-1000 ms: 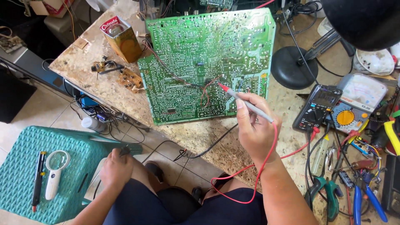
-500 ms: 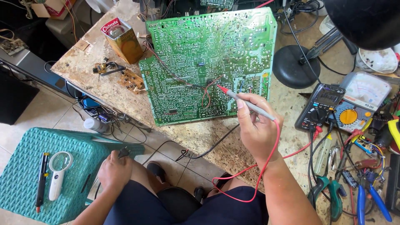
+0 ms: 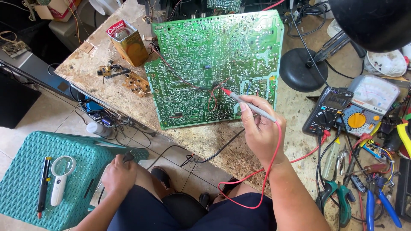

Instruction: Troubleshooting and repairing a large printed circuit board using a multimeter and a soldering iron.

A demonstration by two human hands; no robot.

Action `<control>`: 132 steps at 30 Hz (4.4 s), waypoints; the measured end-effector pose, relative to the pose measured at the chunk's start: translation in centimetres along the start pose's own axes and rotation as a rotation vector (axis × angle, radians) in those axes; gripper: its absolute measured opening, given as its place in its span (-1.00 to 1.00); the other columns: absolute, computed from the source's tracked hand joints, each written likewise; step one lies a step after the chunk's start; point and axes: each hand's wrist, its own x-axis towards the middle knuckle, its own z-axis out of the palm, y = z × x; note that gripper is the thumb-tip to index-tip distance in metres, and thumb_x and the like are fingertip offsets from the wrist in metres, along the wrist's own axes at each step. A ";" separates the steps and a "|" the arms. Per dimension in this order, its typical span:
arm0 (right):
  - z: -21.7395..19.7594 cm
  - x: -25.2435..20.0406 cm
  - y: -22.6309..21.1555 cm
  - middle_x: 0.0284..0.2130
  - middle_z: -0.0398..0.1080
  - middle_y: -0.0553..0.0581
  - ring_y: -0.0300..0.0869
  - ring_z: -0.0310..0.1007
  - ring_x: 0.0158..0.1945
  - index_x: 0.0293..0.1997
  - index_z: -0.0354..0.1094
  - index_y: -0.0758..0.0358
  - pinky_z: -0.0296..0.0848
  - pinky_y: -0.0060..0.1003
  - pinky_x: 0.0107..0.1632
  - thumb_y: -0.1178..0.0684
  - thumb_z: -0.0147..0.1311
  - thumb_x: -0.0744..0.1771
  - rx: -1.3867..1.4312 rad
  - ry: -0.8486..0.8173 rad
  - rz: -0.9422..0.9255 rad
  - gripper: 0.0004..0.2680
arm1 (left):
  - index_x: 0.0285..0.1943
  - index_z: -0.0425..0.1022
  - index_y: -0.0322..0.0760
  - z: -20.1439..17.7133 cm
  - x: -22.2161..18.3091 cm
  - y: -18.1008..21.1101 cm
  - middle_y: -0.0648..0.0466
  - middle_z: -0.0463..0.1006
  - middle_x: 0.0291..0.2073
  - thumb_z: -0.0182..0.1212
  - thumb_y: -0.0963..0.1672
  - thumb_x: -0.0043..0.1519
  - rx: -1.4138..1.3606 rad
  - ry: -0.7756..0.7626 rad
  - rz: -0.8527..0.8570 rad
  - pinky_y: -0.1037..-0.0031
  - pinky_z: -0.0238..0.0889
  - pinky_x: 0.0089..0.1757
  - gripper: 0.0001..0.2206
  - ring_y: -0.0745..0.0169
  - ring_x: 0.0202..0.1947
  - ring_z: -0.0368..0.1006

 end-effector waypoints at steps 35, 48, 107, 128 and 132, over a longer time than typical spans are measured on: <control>0.2 -0.1 0.1 -0.24 0.53 0.06 -0.39 0.17 -0.57 0.00 0.47 0.30 0.20 -0.48 -0.46 0.15 0.04 0.43 -0.009 0.013 -0.013 -0.89 | 0.25 0.37 -0.14 -0.5 -0.5 0.4 -0.12 0.56 0.09 -0.10 0.06 0.23 -0.075 -0.002 -0.011 0.00 0.31 0.03 -0.54 -0.19 0.13 0.44; 0.2 0.0 0.1 -0.26 0.51 0.07 -0.40 0.11 -0.58 0.01 0.47 0.34 0.14 -0.50 -0.49 0.17 0.04 0.43 0.012 0.010 -0.019 -0.88 | 0.25 0.38 -0.13 -0.5 -0.3 0.3 -0.13 0.57 0.06 -0.09 0.06 0.22 -0.083 0.003 -0.011 0.02 0.33 0.02 -0.54 -0.18 0.12 0.45; 0.1 0.1 0.2 -0.19 0.60 0.14 -0.25 0.55 -0.33 -0.03 0.51 0.32 0.52 -0.38 -0.30 0.19 0.08 0.38 0.028 0.076 -0.164 -0.88 | 0.13 0.73 -0.12 -4.4 18.3 -1.7 -0.10 0.66 -0.13 0.16 0.06 0.49 -0.324 0.735 0.319 0.12 0.29 -0.06 -0.68 -0.17 -0.05 0.51; 0.0 0.0 0.6 -0.14 0.60 0.04 -0.21 0.62 -0.29 0.01 0.48 0.25 0.58 -0.33 -0.24 0.12 0.07 0.40 -0.043 0.059 -0.192 -0.87 | 0.23 0.57 -0.34 -10.2 11.7 -0.2 -0.23 0.58 0.09 0.22 0.00 0.48 -0.511 0.379 0.344 -0.01 0.25 0.05 -0.66 -0.25 0.14 0.42; 0.0 0.0 0.6 -0.16 0.60 0.06 -0.21 0.62 -0.29 0.00 0.48 0.27 0.59 -0.33 -0.25 0.14 0.08 0.39 -0.040 0.060 -0.195 -0.88 | 0.17 0.58 -0.30 -9.9 12.7 -0.6 -0.22 0.60 0.07 0.22 0.01 0.47 -0.506 0.368 0.329 -0.01 0.27 0.02 -0.68 -0.25 0.12 0.44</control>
